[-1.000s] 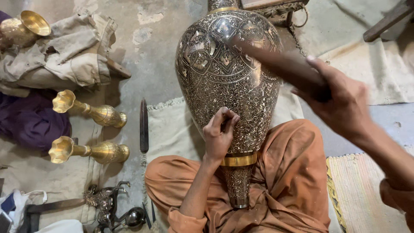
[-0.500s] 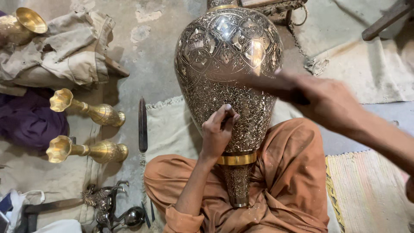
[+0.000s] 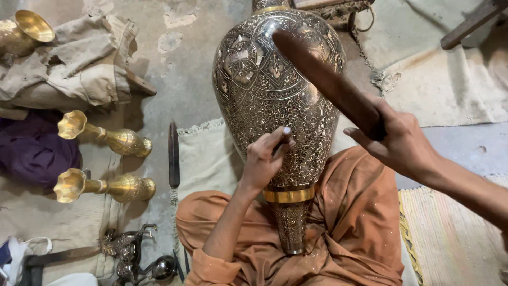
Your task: The person sits cross-legged on the floor holding a large engraved metal vase between their legs. They hold a chisel against the vase surface with one hand and strike it with a wooden mallet in the other hand, engraving decorative patterns, occasionally repositioning the vase and chisel.
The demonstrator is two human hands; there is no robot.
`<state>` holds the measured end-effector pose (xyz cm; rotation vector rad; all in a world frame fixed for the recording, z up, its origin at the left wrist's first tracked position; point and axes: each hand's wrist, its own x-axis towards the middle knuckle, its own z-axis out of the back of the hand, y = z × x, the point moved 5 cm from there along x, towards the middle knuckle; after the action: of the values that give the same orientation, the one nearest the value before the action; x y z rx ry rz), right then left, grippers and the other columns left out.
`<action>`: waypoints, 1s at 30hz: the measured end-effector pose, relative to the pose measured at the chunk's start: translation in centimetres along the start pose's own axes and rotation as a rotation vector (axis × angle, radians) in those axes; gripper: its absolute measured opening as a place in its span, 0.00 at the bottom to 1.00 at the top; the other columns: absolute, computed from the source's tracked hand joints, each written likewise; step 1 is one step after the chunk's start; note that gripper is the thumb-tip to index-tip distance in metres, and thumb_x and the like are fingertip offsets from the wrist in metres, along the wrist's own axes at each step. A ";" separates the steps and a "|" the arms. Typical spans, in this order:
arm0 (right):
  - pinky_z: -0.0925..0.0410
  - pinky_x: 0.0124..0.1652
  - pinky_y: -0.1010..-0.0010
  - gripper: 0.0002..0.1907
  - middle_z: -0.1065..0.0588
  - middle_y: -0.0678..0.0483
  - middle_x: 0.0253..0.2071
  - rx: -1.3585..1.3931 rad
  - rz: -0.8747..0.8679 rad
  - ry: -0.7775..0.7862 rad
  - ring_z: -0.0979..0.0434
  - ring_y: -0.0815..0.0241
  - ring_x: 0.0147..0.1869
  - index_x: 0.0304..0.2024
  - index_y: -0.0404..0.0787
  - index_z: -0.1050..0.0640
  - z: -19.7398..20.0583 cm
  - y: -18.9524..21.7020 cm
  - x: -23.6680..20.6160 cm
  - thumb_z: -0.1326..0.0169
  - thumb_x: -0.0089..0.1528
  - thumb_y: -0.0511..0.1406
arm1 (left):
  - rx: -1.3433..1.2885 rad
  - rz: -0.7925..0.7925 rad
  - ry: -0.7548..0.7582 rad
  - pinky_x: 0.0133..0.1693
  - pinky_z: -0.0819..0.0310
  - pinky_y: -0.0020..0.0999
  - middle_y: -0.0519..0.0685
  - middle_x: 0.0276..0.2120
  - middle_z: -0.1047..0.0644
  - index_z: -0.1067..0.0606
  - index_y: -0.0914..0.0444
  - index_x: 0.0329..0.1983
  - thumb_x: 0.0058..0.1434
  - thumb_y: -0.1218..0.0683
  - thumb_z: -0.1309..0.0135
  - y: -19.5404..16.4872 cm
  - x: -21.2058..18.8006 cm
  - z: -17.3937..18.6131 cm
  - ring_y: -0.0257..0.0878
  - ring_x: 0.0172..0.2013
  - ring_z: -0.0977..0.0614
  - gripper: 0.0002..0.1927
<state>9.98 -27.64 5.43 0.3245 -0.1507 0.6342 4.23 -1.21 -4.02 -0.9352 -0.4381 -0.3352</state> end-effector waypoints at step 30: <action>0.29 0.33 0.56 0.37 0.22 0.44 0.37 0.142 -0.166 -0.239 0.21 0.46 0.34 0.72 0.48 0.33 -3.4 -2.4 -5.8 0.37 0.61 0.39 | -0.019 -0.121 0.270 0.41 0.17 0.39 0.50 0.38 0.17 0.26 0.54 0.57 0.63 0.62 0.41 -1.1 2.9 1.5 0.42 0.36 0.16 0.20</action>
<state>6.93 -31.56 0.30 0.5439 -0.3050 0.4410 5.87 -0.78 -1.05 -0.8694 -0.2442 -0.5692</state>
